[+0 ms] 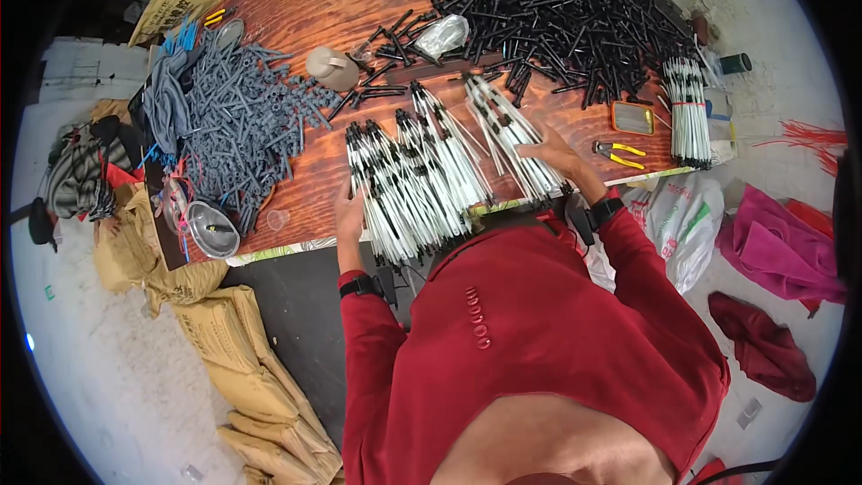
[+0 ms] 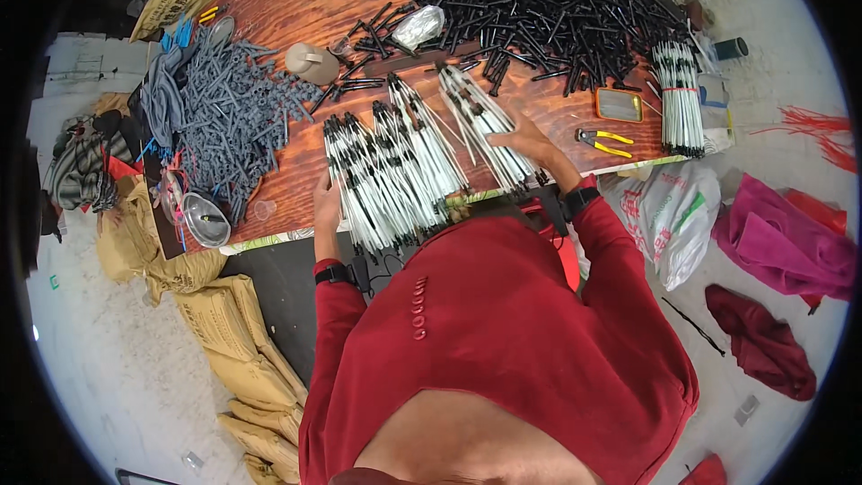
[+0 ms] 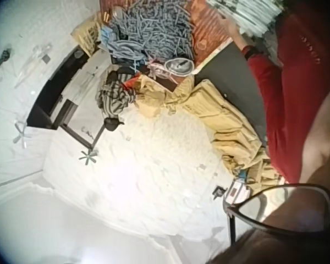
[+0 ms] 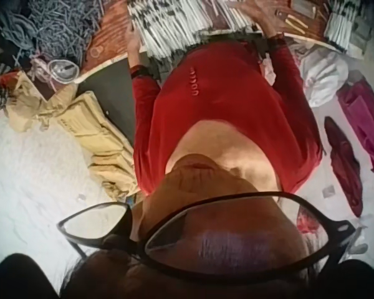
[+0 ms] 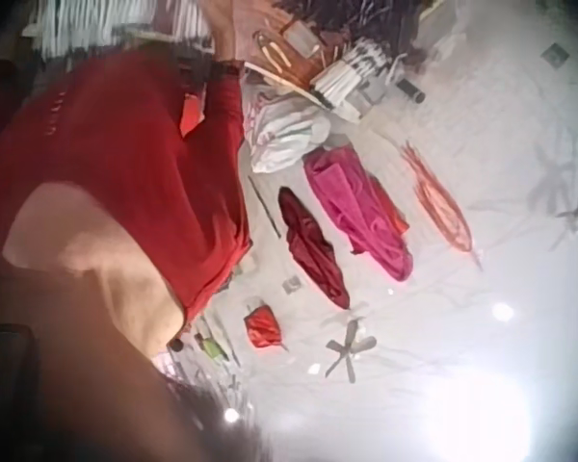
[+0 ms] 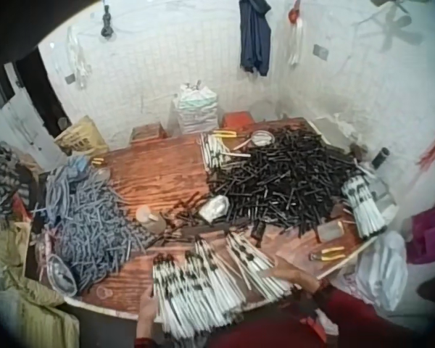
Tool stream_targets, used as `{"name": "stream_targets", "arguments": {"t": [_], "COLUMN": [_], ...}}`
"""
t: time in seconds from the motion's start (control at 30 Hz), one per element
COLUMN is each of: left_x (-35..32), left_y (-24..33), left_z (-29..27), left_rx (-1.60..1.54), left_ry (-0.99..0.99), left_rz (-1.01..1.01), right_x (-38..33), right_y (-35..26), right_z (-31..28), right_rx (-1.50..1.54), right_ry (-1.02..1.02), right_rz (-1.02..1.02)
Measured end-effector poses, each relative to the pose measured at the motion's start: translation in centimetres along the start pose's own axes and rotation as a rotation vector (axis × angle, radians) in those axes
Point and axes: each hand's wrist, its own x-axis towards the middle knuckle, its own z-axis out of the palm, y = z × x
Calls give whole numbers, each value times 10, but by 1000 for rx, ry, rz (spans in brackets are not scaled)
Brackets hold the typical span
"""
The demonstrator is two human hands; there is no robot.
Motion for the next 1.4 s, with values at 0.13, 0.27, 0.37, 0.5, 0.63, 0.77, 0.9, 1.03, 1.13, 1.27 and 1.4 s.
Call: {"name": "stream_targets", "arguments": {"t": [0.13, 0.27, 0.37, 0.5, 0.63, 0.77, 0.9, 1.03, 1.13, 1.27, 1.4], "left_x": [-8, -10, -12, -13, -13, -16, -15, -18, -16, -17, -18], "left_y": [36, 41, 41, 46, 38, 29, 26, 33, 38, 37, 33], "left_z": [-6, -10, -12, -13, -12, -12, -12, -9, -7, -5, -4], "left_rx": [-104, -170, -203, -211, -202, -208, -214, -198, -191, -192, -232], "left_ry": [-76, -81, -85, -114, -104, -79, -62, -60, -63, -60, -59], "left_rz": [-250, -356, -371, -390, -379, -366, -343, -356, -382, -356, -343], "right_x": [-13, -25, -22, -4, 14, 12, 18, 15, 13, 7, 3], "right_y": [-2, -40, -63, -56, -32, -30, -13, -31, -40, -59, -60], "right_z": [-13, -1, 14, 53, 105, 126, 113, 96, 91, 82, 84], "right_rx": [-22, 14, 49, 22, -611, -853, -744, -824, -771, -666, -692], "right_ry": [132, 152, 104, 28, 94, -25, 17, -79, -89, -135, -192], "right_rz": [-22, -33, -16, -21, -70, -54, -209, -77, -96, -121, -130]}}
